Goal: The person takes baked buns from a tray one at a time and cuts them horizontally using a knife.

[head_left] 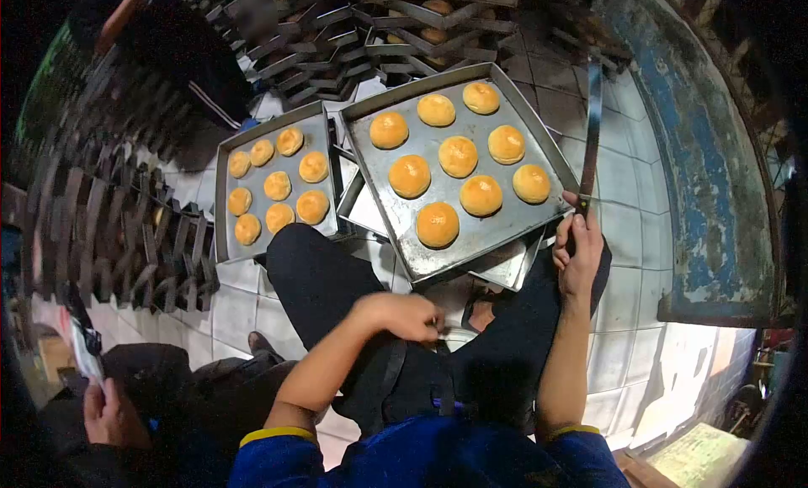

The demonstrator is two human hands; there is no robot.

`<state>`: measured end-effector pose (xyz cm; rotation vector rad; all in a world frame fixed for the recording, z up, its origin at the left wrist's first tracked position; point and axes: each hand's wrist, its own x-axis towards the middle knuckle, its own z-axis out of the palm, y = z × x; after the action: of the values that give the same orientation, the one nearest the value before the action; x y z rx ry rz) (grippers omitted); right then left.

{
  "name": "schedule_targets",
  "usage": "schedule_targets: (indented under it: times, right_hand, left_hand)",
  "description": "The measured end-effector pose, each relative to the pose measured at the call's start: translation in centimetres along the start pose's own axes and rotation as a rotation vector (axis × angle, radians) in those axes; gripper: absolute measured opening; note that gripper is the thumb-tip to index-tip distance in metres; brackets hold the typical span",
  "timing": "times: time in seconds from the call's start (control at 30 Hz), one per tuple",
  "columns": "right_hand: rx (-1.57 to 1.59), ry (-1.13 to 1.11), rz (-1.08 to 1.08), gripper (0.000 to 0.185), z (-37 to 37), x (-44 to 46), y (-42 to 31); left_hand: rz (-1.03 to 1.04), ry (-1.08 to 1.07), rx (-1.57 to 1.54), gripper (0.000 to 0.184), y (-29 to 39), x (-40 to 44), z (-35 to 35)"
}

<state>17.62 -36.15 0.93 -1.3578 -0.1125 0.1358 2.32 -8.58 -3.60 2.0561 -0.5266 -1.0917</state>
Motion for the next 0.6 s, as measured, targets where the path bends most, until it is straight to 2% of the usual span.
schedule_targets:
  times: [0.07, 0.17, 0.23, 0.3, 0.33, 0.37, 0.4, 0.43, 0.47, 0.5, 0.53, 0.57, 0.6]
  right_hand:
    - [0.014, 0.015, -0.019, 0.042, -0.9, -0.5, 0.2]
    - [0.023, -0.004, 0.006, 0.043, -1.6, -0.3, 0.1]
    - [0.033, -0.019, -0.001, 0.043, -1.9, -0.2, 0.1]
    - [0.037, 0.006, 0.044, 0.040, -1.7, -0.2, 1.0]
    - [0.066, -0.008, 0.033, 0.040, -1.8, 0.2, 1.7]
    - [0.099, -0.033, 0.025, 0.040, -2.2, 0.2, 2.8]
    - [0.075, -0.050, 0.031, 0.040, -1.5, 0.0, 2.5]
    - [0.045, -0.063, 0.026, 0.039, -1.0, 0.1, 1.8]
    - [0.037, -0.078, 0.024, 0.039, -0.7, 0.3, 1.8]
    - [0.020, -0.082, 0.025, 0.040, -0.5, 0.3, 1.9]
    - [0.025, -0.093, 0.018, 0.040, -0.5, 0.3, 1.8]
    - [0.023, -0.096, 0.019, 0.040, -0.6, 0.1, 1.8]
    - [0.008, -0.109, 0.031, 0.042, -0.8, 0.1, 1.8]
  left_hand:
    - [0.019, -0.114, 0.031, 0.042, -0.9, 2.1, 2.6]
    - [0.048, -0.063, 0.075, 0.036, -1.9, 3.6, 2.1]
    - [-0.001, 0.190, -0.286, 0.031, 1.3, 1.8, -3.2]
    - [-0.150, 0.523, -0.259, 0.031, 0.7, 1.8, -6.4]
    - [-0.238, 0.702, -0.126, 0.041, -0.5, 2.4, -7.6]
    - [-0.289, 0.875, -0.048, 0.069, -2.8, 3.1, -7.8]
    - [-0.354, 0.891, 0.077, 0.088, -4.6, 4.0, -8.3]
    - [-0.461, 0.817, 0.030, 0.102, -5.8, 4.8, -8.7]
    - [-0.433, 0.827, 0.024, 0.113, -7.1, 5.6, -8.5]
    - [-0.450, 0.826, 0.013, 0.117, -9.9, 7.5, -7.8]
    - [-0.507, 0.765, -0.091, 0.120, -8.5, 7.4, -8.0]
    - [-0.533, 0.780, -0.017, 0.120, -9.8, 8.6, -7.4]
    - [-0.567, 0.800, -0.003, 0.106, -9.6, 9.0, -7.0]
